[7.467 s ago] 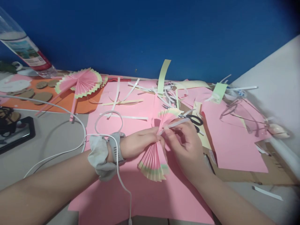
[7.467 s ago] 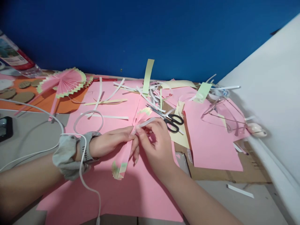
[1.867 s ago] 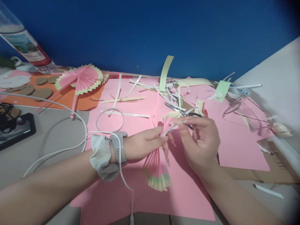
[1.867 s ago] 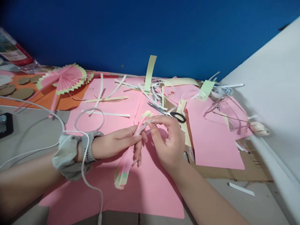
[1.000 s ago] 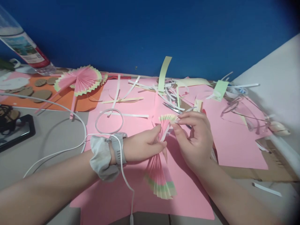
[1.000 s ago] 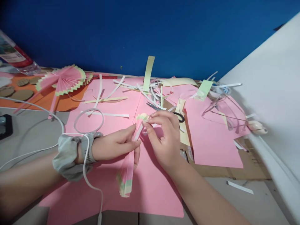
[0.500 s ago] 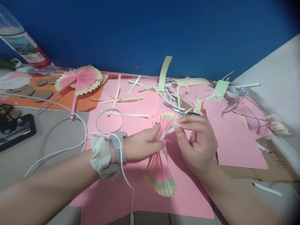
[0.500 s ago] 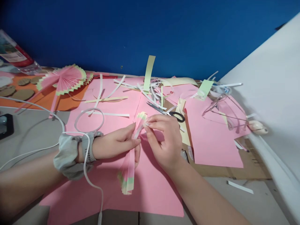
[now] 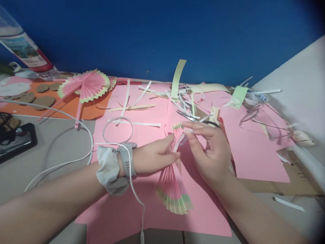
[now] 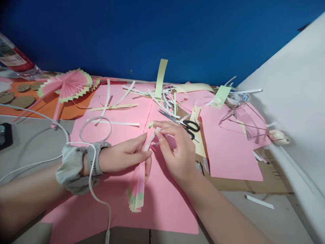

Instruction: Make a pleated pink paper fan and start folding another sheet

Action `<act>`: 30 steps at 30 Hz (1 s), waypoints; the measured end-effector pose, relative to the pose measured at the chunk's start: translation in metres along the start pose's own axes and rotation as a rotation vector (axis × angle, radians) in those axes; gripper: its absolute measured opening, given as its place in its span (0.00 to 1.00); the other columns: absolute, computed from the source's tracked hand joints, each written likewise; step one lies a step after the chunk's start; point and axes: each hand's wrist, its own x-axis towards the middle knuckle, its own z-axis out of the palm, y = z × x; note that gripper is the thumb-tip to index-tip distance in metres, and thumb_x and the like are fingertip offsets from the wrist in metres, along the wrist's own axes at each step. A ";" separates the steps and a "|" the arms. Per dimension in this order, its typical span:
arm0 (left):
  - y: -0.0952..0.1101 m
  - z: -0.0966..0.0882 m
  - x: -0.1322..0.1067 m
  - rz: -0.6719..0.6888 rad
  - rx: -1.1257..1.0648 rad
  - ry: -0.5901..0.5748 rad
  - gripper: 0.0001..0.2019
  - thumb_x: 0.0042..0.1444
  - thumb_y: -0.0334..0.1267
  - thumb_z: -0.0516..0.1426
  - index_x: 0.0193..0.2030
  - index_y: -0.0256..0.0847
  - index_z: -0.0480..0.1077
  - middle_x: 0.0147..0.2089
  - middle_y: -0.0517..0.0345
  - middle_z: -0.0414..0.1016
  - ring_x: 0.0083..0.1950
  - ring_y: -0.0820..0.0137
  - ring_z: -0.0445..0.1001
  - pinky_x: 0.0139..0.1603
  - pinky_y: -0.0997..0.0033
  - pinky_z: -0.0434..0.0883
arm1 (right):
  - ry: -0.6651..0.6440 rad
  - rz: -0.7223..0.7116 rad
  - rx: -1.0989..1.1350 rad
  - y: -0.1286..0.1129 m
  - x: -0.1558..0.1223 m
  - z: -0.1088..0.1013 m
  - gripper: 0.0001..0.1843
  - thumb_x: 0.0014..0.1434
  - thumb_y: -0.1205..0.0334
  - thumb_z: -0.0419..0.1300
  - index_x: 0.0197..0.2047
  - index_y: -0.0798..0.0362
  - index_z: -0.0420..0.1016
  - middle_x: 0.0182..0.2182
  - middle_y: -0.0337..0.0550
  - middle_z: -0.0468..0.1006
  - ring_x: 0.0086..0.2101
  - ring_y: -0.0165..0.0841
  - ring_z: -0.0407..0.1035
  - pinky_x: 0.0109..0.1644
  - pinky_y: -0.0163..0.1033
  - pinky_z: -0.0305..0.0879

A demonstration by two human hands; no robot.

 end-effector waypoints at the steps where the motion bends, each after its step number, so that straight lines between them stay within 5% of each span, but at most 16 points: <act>1: 0.000 0.000 0.000 -0.002 0.035 -0.013 0.06 0.65 0.37 0.51 0.46 0.38 0.59 0.28 0.60 0.76 0.29 0.70 0.74 0.37 0.68 0.67 | -0.001 0.019 0.003 0.000 0.000 0.000 0.12 0.57 0.74 0.60 0.40 0.49 0.68 0.43 0.46 0.80 0.47 0.38 0.74 0.53 0.51 0.70; 8: 0.003 -0.001 0.000 0.031 0.121 -0.087 0.15 0.66 0.34 0.47 0.58 0.35 0.55 0.27 0.61 0.76 0.29 0.71 0.72 0.36 0.69 0.65 | -0.017 0.124 0.032 -0.002 -0.003 0.001 0.09 0.60 0.70 0.60 0.40 0.47 0.66 0.44 0.44 0.80 0.47 0.39 0.75 0.51 0.50 0.72; 30: 0.008 0.002 -0.001 0.012 0.325 -0.090 0.13 0.64 0.32 0.48 0.55 0.37 0.56 0.28 0.62 0.75 0.25 0.74 0.64 0.32 0.71 0.64 | -0.027 0.131 -0.046 -0.007 -0.001 0.002 0.06 0.61 0.68 0.58 0.38 0.48 0.66 0.41 0.42 0.80 0.44 0.35 0.75 0.48 0.46 0.71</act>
